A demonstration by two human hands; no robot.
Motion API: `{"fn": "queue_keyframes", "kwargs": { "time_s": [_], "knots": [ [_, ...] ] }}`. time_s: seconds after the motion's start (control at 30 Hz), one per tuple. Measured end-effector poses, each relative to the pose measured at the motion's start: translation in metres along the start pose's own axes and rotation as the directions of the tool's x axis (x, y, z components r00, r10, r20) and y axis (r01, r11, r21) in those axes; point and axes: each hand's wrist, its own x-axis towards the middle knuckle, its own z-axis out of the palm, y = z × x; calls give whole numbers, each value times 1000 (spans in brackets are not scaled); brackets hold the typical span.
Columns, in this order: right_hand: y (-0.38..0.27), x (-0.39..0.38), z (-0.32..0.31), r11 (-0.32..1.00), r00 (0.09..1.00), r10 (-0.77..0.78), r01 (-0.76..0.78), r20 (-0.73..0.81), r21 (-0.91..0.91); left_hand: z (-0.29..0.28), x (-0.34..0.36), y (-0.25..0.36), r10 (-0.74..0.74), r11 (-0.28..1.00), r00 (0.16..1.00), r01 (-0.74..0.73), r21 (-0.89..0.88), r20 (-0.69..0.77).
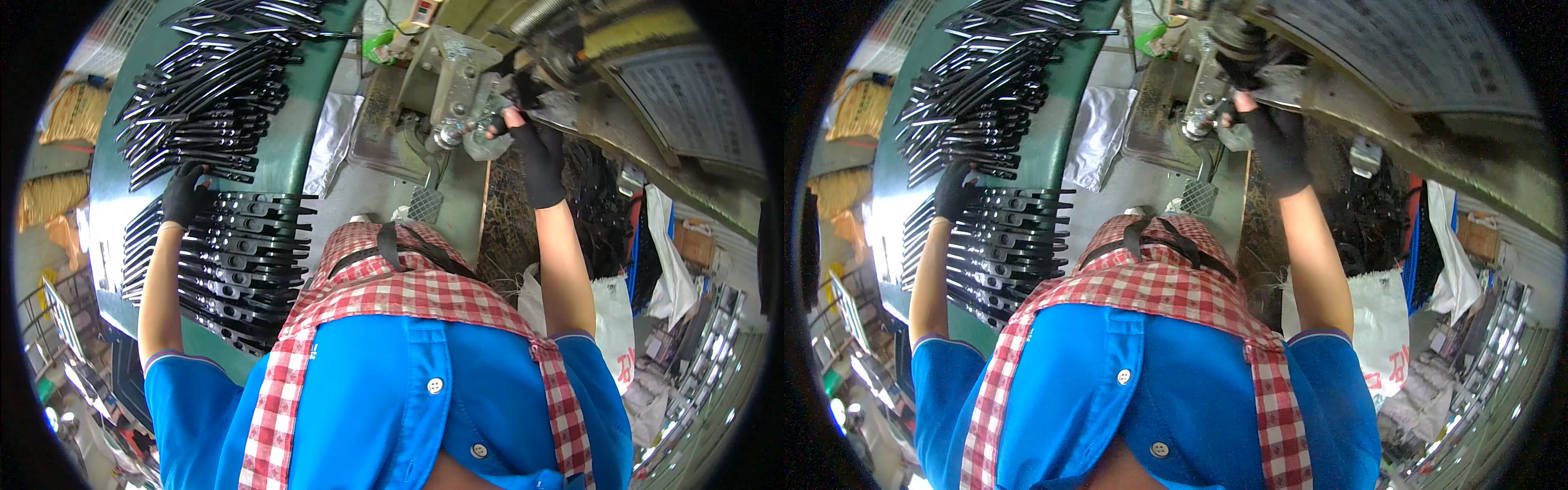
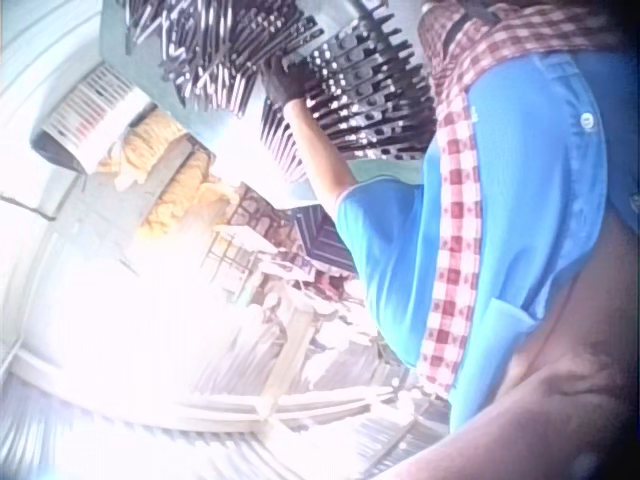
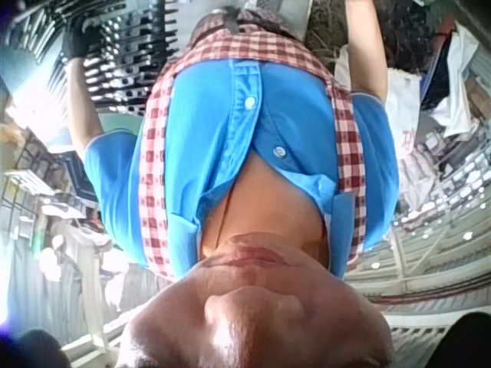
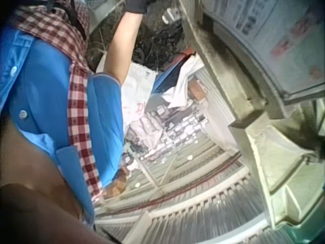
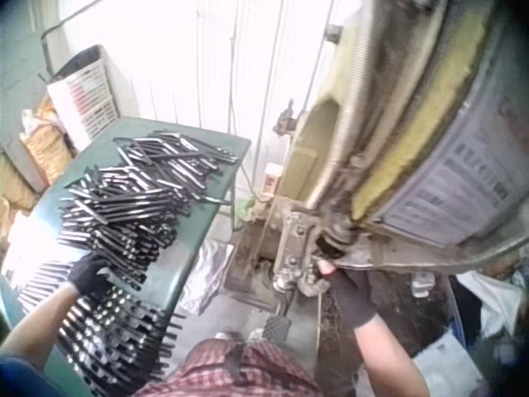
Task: The person repeatedly picks up black metal rods from a tray and bends them using a manual bending machine. The person places each bent rod into a white sack on the floor. The task is performed continuously throughout the clip.
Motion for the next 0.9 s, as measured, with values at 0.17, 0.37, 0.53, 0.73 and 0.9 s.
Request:
{"fn": "queue_keyframes", "kwargs": {
  "time_s": [0.17,0.37,0.53,0.73,0.9],
  "knots": [
    [10,-4,-9,965,992,-125,122,4,-232,-11,17,18,-22,997,990,12,75,141],
    [6,-3,7,994,996,-81,78,-32,-75,-12,15,25,-51,998,988,45,42,147],
    [4,-19,-3,1000,994,1,1,-110,15,9,4,-9,-62,998,990,63,-3,129],
    [105,-83,-182,382,956,72,-290,-285,-878,-30,18,14,299,932,954,-287,220,-20],
    [141,-142,-247,-143,868,132,-461,-479,-876,-60,51,51,313,940,945,-293,174,-98]
  ]
}}
